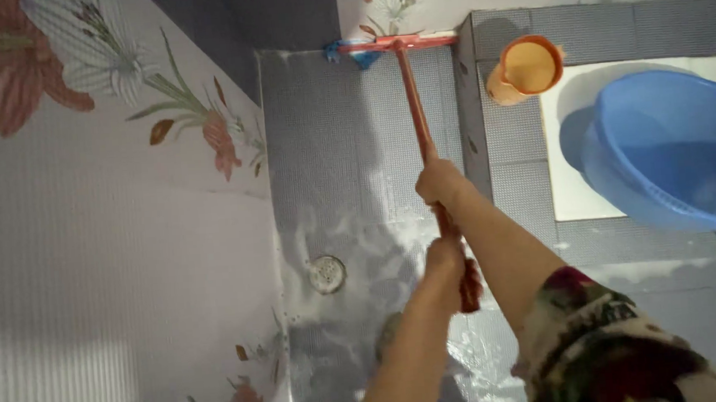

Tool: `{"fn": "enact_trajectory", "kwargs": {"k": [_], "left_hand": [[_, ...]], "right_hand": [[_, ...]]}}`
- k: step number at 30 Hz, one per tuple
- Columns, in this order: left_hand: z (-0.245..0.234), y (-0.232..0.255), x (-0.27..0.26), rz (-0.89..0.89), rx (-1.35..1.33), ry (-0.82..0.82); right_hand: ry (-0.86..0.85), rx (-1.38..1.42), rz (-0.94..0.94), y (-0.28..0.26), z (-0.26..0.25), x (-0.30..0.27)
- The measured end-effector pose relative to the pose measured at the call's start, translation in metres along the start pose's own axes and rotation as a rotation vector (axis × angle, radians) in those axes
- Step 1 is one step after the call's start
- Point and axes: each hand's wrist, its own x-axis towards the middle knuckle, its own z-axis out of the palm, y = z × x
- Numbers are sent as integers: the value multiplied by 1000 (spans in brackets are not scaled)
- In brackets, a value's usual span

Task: Cleaning a bathroom floor using a floor squeegee and a cleaning cloth.

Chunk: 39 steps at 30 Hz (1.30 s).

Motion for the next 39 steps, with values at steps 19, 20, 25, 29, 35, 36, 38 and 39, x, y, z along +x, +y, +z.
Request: {"fn": "enact_trajectory", "kwargs": {"k": [19,20,25,29,35,36,38,39], "left_hand": [[-57,-327,-30,-74,-96,152],[-61,-357,-20,-67,-111,155],[-56,-505,-33,-255,-16,265],[-86,-700,10,-123,-164,230],[-117,-846,22,-113,-119,173],[-121,-852,22,-101,-112,161],[-138,-869,18,-96,-94,146],[-137,-887,9,-108,-94,138]], "right_hand": [[-172,849,405,-163,103,-261],[-170,837,394,-173,134,-269],[-155,-28,-85,-224,387,-264],[-70,245,-11,-253,455,-395],[-202,456,13,-324,352,-531],[-182,565,50,-327,344,-544],[-168,671,75,-344,342,-567],[-173,845,135,-349,349,-587]]}}
